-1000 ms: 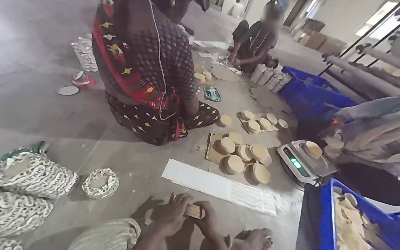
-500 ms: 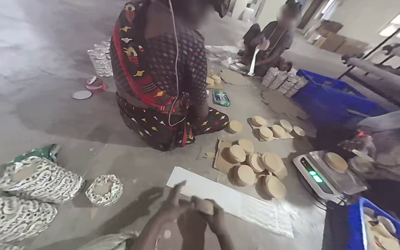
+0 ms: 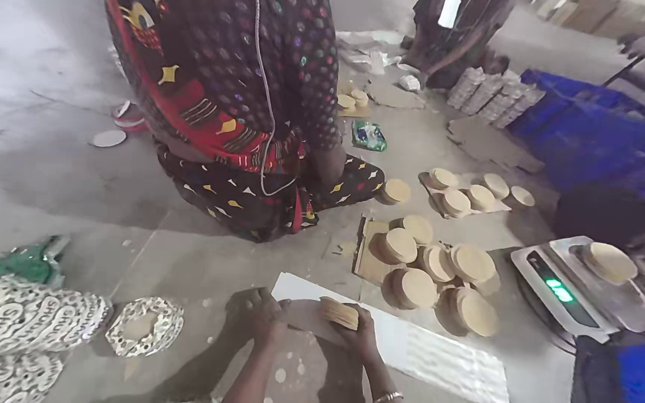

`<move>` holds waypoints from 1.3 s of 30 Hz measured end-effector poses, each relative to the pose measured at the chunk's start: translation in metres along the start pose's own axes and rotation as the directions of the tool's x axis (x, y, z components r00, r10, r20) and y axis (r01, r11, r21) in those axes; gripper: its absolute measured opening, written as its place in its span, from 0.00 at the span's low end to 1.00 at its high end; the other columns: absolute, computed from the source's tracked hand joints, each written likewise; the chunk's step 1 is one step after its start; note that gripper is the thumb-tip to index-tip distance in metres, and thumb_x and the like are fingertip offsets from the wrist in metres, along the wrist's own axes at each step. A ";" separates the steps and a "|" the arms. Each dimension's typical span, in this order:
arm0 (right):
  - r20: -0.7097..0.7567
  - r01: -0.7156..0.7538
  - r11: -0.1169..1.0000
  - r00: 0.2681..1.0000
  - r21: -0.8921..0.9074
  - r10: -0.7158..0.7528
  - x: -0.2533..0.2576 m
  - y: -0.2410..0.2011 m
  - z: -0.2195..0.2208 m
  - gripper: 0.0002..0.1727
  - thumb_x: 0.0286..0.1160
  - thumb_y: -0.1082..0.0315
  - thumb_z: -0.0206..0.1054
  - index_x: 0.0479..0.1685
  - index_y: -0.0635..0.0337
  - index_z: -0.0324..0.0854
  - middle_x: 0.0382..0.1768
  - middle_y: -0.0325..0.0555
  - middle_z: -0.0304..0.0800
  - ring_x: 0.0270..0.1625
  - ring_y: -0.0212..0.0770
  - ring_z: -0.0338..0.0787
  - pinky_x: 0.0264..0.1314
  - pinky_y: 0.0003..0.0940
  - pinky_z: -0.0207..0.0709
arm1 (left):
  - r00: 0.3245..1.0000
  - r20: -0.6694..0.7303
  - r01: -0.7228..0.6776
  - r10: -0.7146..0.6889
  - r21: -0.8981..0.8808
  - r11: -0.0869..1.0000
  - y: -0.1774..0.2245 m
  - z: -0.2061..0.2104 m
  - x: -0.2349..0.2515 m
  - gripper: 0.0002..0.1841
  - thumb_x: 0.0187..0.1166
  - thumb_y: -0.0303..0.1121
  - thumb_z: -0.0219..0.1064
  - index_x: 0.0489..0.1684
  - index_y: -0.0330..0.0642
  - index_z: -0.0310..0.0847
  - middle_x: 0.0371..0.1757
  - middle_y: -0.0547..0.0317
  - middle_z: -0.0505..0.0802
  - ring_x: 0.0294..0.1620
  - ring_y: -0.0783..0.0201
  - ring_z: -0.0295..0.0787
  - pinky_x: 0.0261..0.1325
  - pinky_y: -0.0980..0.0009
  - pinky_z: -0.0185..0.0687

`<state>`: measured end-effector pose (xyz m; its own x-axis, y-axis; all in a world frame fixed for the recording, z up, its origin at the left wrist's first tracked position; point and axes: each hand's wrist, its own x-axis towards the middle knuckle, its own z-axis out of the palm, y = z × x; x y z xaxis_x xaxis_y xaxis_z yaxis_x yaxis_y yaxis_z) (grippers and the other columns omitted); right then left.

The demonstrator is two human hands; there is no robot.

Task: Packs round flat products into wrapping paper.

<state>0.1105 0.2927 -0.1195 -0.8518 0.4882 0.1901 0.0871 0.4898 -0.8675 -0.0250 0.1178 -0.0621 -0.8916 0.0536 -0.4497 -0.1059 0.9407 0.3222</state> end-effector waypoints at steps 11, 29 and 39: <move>-0.007 0.001 0.997 1.000 0.074 -0.001 -0.003 0.008 0.000 0.24 0.48 0.63 0.83 0.48 0.68 0.92 0.45 0.50 0.97 0.50 0.48 0.91 0.65 0.54 0.73 | 0.999 -0.032 -0.020 -0.003 -0.685 0.728 -0.018 -0.002 0.007 0.26 0.76 0.23 0.73 0.72 0.25 0.75 0.55 0.33 0.91 0.57 0.45 0.89 0.66 0.50 0.80; -0.014 0.066 0.990 0.998 0.123 -0.065 -0.005 0.014 -0.002 0.24 0.48 0.62 0.83 0.47 0.67 0.91 0.45 0.48 0.97 0.50 0.42 0.91 0.66 0.50 0.73 | 0.986 0.045 0.083 -0.158 -0.966 0.247 0.000 0.008 -0.020 0.20 0.88 0.35 0.63 0.68 0.26 0.77 0.61 0.39 0.88 0.59 0.57 0.86 0.65 0.60 0.81; 0.003 0.045 0.993 0.999 0.112 -0.046 -0.005 0.013 -0.003 0.25 0.48 0.61 0.82 0.48 0.66 0.91 0.45 0.48 0.97 0.50 0.43 0.91 0.66 0.51 0.72 | 0.997 0.070 0.070 0.043 -0.998 0.001 0.010 0.042 -0.039 0.21 0.95 0.32 0.45 0.81 0.29 0.59 0.69 0.46 0.83 0.64 0.69 0.84 0.68 0.69 0.82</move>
<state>0.1179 0.2992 -0.1306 -0.8564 0.4632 0.2282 -0.0099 0.4272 -0.9041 0.0270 0.1389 -0.0769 -0.8621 0.1173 -0.4930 -0.5022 -0.3289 0.7998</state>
